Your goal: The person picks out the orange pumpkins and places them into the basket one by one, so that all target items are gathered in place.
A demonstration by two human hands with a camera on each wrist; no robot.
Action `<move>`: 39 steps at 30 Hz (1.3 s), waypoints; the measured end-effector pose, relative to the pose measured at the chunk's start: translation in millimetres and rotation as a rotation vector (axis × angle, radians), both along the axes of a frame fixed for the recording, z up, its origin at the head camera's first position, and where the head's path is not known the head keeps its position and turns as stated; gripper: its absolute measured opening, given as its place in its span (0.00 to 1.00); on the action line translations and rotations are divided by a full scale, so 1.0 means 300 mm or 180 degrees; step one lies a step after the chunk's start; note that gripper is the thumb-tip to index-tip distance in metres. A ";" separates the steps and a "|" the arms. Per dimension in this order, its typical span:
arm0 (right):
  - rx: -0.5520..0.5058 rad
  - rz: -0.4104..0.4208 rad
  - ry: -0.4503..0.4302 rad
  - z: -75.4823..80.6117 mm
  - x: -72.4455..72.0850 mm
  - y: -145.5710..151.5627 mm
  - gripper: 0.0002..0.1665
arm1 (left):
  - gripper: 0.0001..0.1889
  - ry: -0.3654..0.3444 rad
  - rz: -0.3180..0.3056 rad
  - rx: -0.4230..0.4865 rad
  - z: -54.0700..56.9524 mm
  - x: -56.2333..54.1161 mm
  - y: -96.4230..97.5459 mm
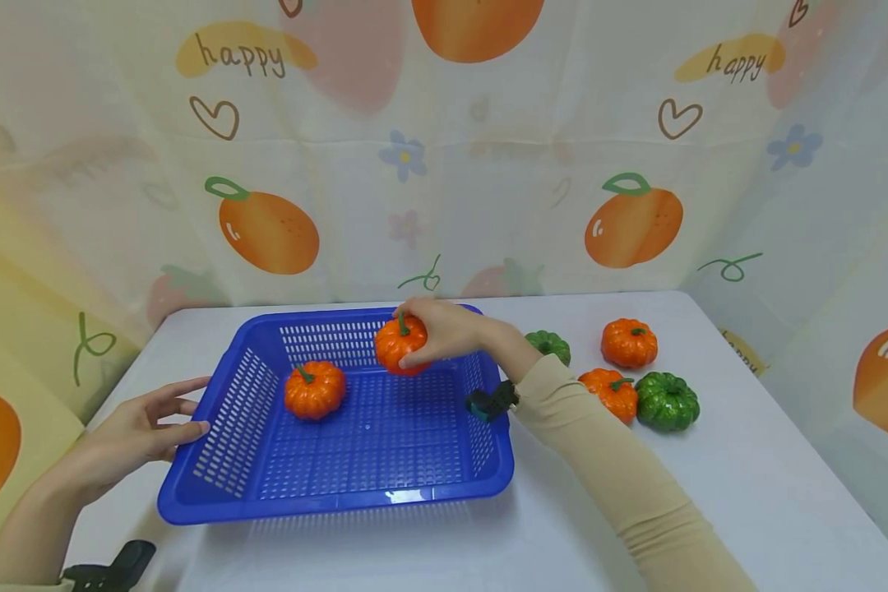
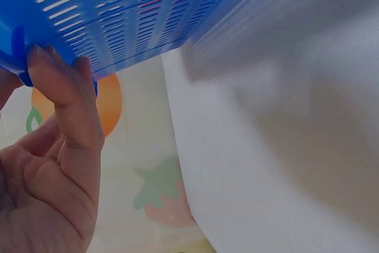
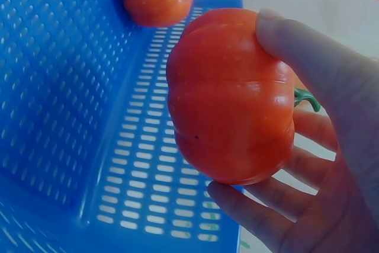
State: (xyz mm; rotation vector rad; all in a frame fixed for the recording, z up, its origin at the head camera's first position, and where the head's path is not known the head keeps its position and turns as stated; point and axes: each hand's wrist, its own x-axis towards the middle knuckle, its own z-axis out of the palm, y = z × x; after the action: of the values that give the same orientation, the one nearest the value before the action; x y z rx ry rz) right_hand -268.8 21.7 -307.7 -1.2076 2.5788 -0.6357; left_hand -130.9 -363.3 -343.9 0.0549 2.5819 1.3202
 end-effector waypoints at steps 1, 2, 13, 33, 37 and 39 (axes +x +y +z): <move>0.0012 0.0005 -0.0002 -0.001 0.001 -0.005 0.38 | 0.38 0.0001 -0.0002 0.0008 0.000 0.000 0.000; 0.0019 0.0012 0.0000 -0.003 0.002 -0.010 0.38 | 0.38 0.0000 -0.0004 0.0014 -0.001 0.000 -0.001; 0.0117 -0.0009 -0.0155 -0.028 -0.003 -0.049 0.37 | 0.38 0.0008 -0.0002 -0.0042 0.002 -0.001 -0.001; 0.0378 -0.0029 -0.0167 -0.077 -0.001 -0.103 0.37 | 0.38 -0.0005 0.0012 -0.0074 0.006 0.001 0.002; 0.0369 -0.0005 -0.0207 -0.088 0.002 -0.110 0.38 | 0.38 -0.0013 0.0013 -0.0085 0.003 0.001 0.001; 0.0373 0.0006 -0.0212 -0.094 0.002 -0.112 0.37 | 0.38 -0.0021 0.0015 -0.0083 0.002 0.001 0.001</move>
State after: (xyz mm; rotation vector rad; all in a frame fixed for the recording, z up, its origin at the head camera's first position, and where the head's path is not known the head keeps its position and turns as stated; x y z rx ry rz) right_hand -268.1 -11.9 -335.9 -1.1324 2.5212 -0.5076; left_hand -130.6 -363.1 -343.3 0.0399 2.5947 1.2859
